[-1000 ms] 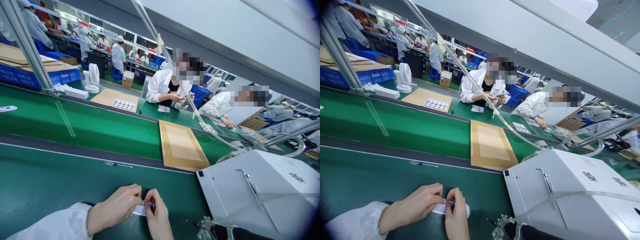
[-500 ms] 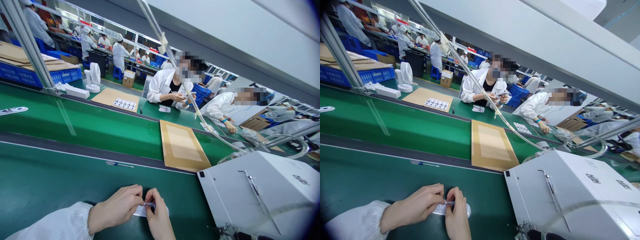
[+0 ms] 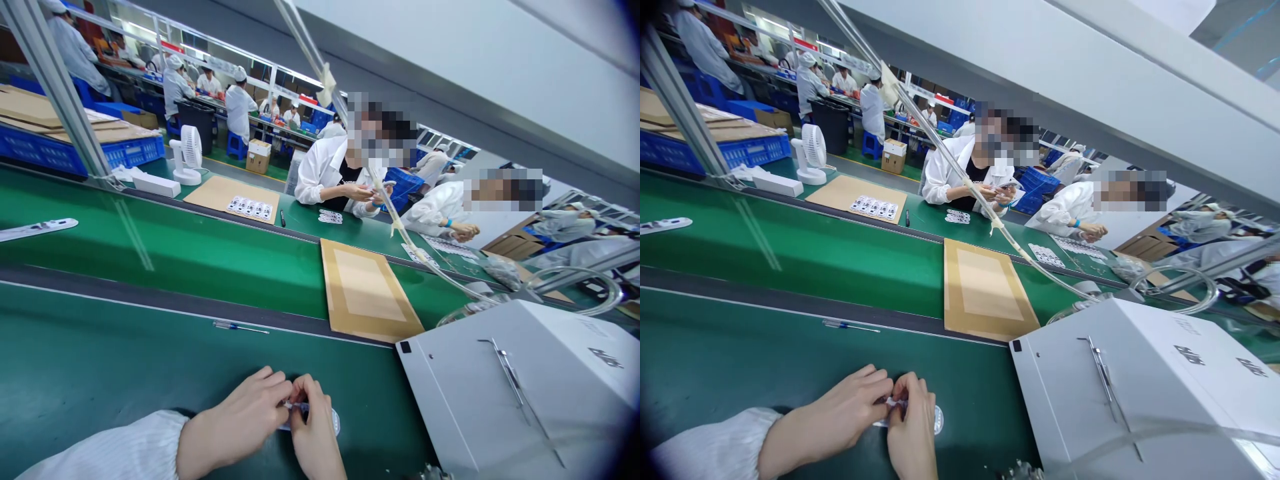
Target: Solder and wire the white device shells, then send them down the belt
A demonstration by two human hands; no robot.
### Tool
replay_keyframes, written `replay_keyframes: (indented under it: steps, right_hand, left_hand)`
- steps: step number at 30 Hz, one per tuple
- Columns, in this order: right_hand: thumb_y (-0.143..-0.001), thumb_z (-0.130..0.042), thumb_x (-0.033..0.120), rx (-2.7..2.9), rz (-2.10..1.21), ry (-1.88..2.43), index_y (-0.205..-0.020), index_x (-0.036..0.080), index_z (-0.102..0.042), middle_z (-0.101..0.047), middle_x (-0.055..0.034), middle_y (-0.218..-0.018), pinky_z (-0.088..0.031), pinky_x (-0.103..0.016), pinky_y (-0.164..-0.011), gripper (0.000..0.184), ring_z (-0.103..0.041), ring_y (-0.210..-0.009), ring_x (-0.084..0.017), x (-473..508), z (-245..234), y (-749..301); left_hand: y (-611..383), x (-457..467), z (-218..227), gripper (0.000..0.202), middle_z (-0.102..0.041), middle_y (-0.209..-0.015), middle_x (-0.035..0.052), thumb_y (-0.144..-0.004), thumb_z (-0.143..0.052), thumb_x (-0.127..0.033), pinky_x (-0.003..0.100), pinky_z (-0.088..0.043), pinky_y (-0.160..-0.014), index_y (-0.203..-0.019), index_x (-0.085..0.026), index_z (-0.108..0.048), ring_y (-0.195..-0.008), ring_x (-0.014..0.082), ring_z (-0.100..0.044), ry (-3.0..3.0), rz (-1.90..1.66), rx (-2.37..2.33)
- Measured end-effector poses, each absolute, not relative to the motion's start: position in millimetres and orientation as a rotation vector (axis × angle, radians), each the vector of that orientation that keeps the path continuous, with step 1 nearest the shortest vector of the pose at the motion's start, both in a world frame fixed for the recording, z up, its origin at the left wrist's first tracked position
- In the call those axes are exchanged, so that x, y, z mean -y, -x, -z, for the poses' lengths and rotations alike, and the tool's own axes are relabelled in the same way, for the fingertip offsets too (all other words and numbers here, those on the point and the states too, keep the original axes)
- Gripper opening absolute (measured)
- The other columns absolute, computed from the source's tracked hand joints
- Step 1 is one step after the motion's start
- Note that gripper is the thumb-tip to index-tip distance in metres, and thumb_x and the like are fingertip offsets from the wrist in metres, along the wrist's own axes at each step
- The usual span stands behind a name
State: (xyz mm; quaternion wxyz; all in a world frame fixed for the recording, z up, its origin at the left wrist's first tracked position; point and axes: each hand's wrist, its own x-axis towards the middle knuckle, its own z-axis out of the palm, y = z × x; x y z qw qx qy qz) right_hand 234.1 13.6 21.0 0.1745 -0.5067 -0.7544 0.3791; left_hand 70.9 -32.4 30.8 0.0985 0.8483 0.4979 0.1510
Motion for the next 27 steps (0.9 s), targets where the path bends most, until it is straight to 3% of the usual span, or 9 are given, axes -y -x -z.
replay_keyframes:
  steps: [8, 14, 20, 23, 27]
  right_hand:
    - [-0.077, -0.052, -0.005, 2.157, -1.072, 1.428, -0.08, 0.021, -0.054, -0.057, 0.0029, -0.084, -0.041, -0.035, -0.078, 0.026, -0.053, -0.081, -0.019, -15.0, -23.3, -233.2]
    - [-0.082, -0.051, -0.003, 2.169, -1.096, 1.455, -0.083, 0.021, -0.054, -0.056, 0.0024, -0.087, -0.042, -0.037, -0.081, 0.024, -0.053, -0.083, -0.019, -15.1, -20.6, -234.5]
    - [-0.085, -0.045, -0.001, 2.18, -1.082, 1.452, -0.083, 0.022, -0.052, -0.055, 0.0012, -0.086, -0.04, -0.039, -0.08, 0.024, -0.051, -0.083, -0.021, -15.0, -18.8, -235.8]
    - [-0.081, -0.043, -0.003, 2.226, -1.108, 1.365, -0.083, 0.023, -0.053, -0.058, 0.0011, -0.088, -0.038, -0.041, -0.084, 0.027, -0.053, -0.088, -0.022, -15.3, -22.8, -236.3]
    - [-0.081, -0.056, 0.005, 2.317, -1.165, 1.218, -0.081, 0.026, -0.06, -0.062, 0.0025, -0.097, -0.035, -0.042, -0.087, 0.022, -0.055, -0.098, -0.024, -15.7, -31.1, -237.5]
  left_hand:
    - [-65.5, 35.4, -31.6, 0.026, -0.059, -0.091, 0.0029, -0.087, -0.053, 0.001, 0.032, -0.041, -0.076, -0.085, -0.021, -0.067, -0.084, 0.0199, -0.053, -2.269, -0.533, -1.505]
    - [-65.1, 37.2, -23.6, 0.017, -0.06, -0.09, 0.0035, -0.087, -0.057, -0.003, 0.033, -0.04, -0.074, -0.088, -0.018, -0.064, -0.084, 0.0204, -0.054, -2.451, -0.534, -1.487]
    - [-72.9, 43.3, -34.6, 0.021, -0.063, -0.094, 0.0042, -0.082, -0.056, 0.0, 0.034, -0.043, -0.086, -0.086, -0.018, -0.065, -0.09, 0.0218, -0.058, -2.228, -0.502, -1.577]
    - [-69.4, 45.5, -44.1, 0.025, -0.064, -0.088, 0.0015, -0.083, -0.053, -0.001, 0.029, -0.044, -0.082, -0.084, -0.021, -0.068, -0.086, 0.0192, -0.06, -1.935, -0.554, -1.557]
    - [-62.3, 42.0, -48.8, 0.026, -0.07, -0.081, -0.001, -0.086, -0.054, -0.009, 0.025, -0.042, -0.069, -0.09, -0.022, -0.076, -0.074, 0.0165, -0.061, -1.489, -0.692, -1.539]
